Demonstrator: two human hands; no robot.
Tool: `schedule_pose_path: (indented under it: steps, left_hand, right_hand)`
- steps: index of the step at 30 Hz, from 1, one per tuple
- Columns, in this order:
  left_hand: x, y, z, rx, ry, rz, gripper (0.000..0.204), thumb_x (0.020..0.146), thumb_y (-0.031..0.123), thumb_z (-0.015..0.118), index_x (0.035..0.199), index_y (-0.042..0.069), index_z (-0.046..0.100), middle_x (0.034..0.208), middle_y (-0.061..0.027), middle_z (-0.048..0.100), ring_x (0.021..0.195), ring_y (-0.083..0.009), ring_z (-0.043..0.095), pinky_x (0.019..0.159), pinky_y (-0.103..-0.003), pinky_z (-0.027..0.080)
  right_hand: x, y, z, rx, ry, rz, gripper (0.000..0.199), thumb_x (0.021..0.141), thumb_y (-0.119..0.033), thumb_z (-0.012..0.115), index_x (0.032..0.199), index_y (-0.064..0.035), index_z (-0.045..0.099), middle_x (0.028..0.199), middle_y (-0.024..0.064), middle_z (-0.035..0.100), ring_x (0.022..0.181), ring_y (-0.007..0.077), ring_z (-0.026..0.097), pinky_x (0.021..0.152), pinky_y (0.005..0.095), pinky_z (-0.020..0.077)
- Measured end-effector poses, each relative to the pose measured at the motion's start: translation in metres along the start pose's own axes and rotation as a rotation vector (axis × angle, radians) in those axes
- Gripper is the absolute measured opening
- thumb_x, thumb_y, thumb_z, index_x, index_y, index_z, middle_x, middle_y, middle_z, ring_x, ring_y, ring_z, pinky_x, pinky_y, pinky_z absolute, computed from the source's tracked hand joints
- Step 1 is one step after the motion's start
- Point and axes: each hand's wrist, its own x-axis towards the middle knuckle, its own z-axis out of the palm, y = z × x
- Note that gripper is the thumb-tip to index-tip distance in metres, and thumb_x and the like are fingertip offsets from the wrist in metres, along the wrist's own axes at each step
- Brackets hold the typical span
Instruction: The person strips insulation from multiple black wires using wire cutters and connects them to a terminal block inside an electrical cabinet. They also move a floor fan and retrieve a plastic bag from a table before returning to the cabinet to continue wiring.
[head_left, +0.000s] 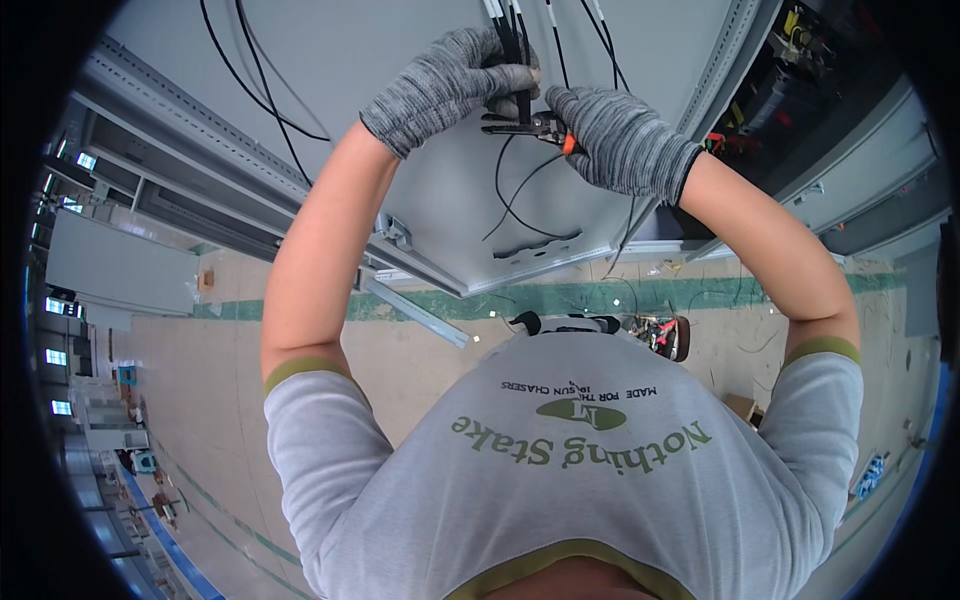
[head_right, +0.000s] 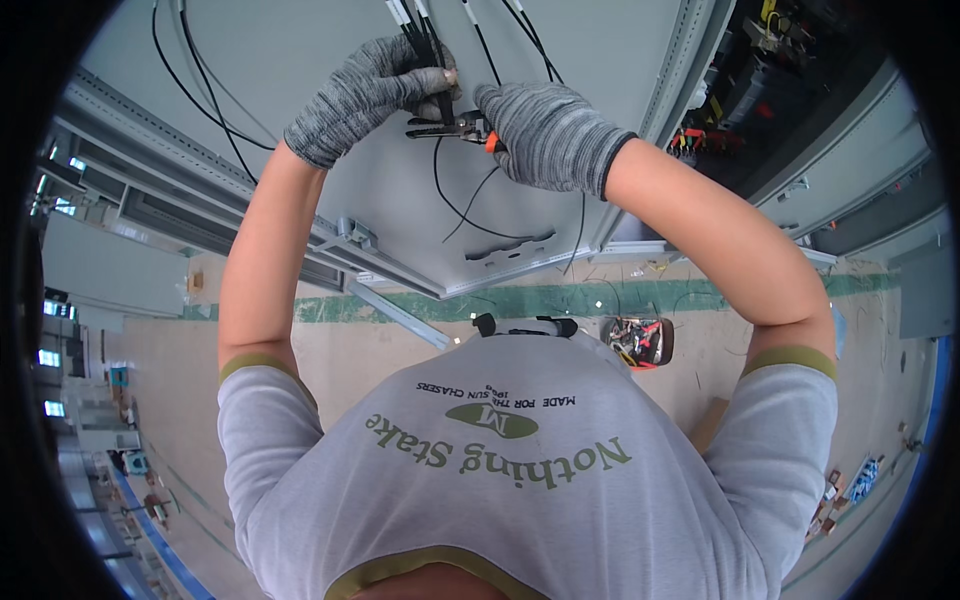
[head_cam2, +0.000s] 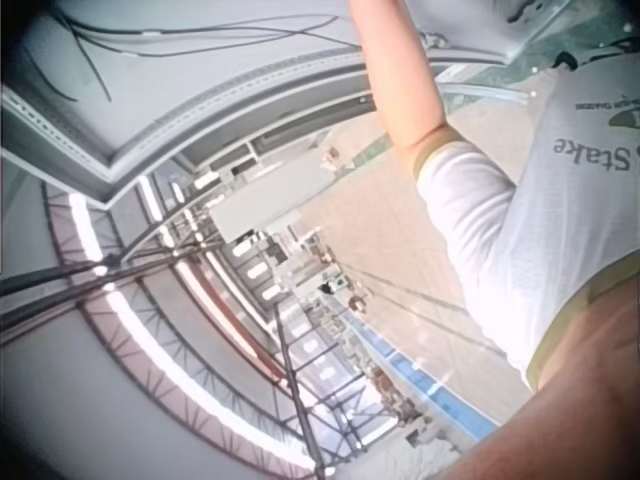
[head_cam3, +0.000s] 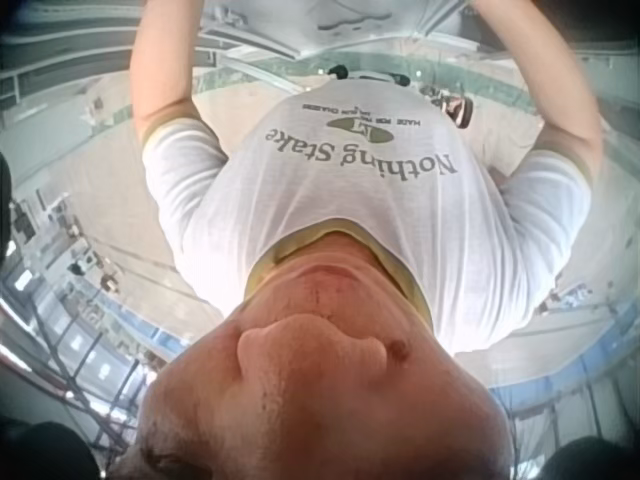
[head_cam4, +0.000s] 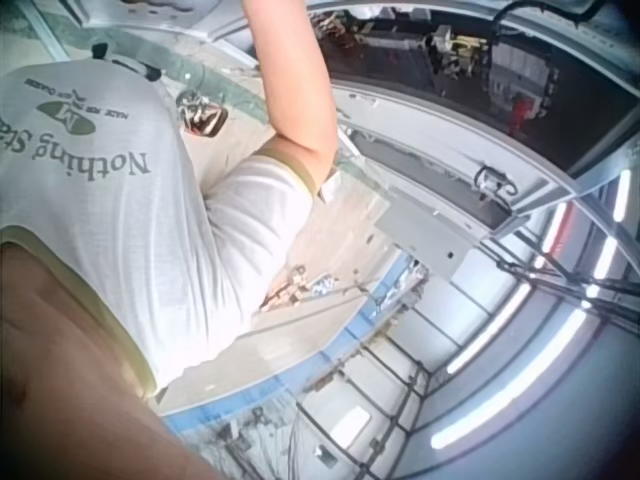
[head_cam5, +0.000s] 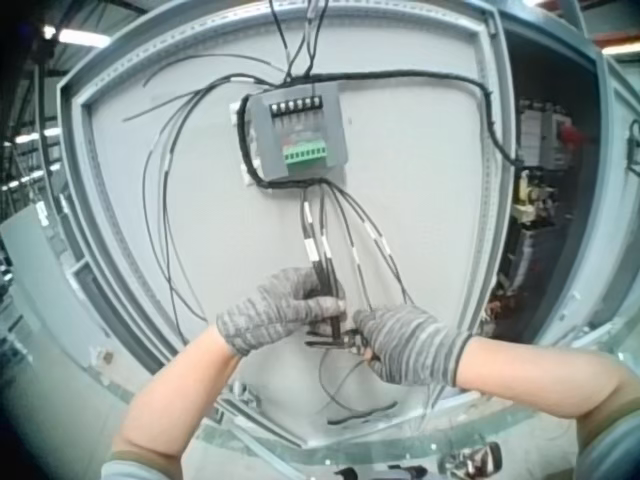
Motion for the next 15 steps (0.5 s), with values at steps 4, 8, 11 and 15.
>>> schedule_pose_path:
  steps: [4, 8, 11, 15]
  left_hand:
    - [0.001, -0.002, 0.003, -0.059, -0.019, 0.037, 0.025, 0.086, 0.023, 0.065, 0.098, 0.002, 0.065, 0.083, -0.0059, 0.065, 0.074, -0.012, 0.063, 0.073, -0.027, 0.053]
    - [0.0, 0.004, -0.001, 0.017, -0.001, -0.005, 0.026, 0.086, 0.024, 0.065, 0.098, 0.001, 0.064, 0.083, -0.0066, 0.066, 0.075, -0.013, 0.063, 0.073, -0.027, 0.053]
    - [-0.007, 0.002, -0.004, -0.022, 0.02, -0.032, 0.028, 0.086, 0.026, 0.066, 0.098, 0.001, 0.064, 0.083, -0.0071, 0.066, 0.077, -0.0136, 0.063, 0.073, -0.028, 0.053]
    - [-0.01, 0.001, -0.005, 0.024, 0.051, -0.046, 0.031, 0.085, 0.029, 0.065, 0.097, 0.0, 0.064, 0.084, -0.0067, 0.066, 0.077, -0.0129, 0.062, 0.073, -0.028, 0.051]
  right_hand:
    - [-0.002, -0.012, -0.01, 0.034, -0.262, 0.125, 0.035, 0.077, -0.015, 0.063, 0.107, -0.0027, 0.052, 0.088, 0.0189, 0.062, 0.086, 0.0304, 0.063, 0.077, 0.0407, 0.0505]
    - [-0.013, -0.01, 0.006, -0.106, -0.115, -0.126, 0.042, 0.073, -0.012, 0.064, 0.112, -0.0018, 0.05, 0.103, 0.0179, 0.058, 0.1, 0.0336, 0.057, 0.088, 0.0415, 0.0454]
    - [-0.024, -0.001, -0.001, 0.153, -0.105, -0.359, 0.04, 0.072, -0.011, 0.064, 0.109, -0.0017, 0.052, 0.105, 0.0168, 0.058, 0.101, 0.0326, 0.056, 0.091, 0.0417, 0.0442]
    - [-0.048, 0.013, -0.011, 0.679, 0.575, -0.164, 0.028, 0.077, -0.005, 0.066, 0.103, -0.0032, 0.055, 0.094, 0.0129, 0.06, 0.087, 0.0232, 0.062, 0.076, 0.0345, 0.051]
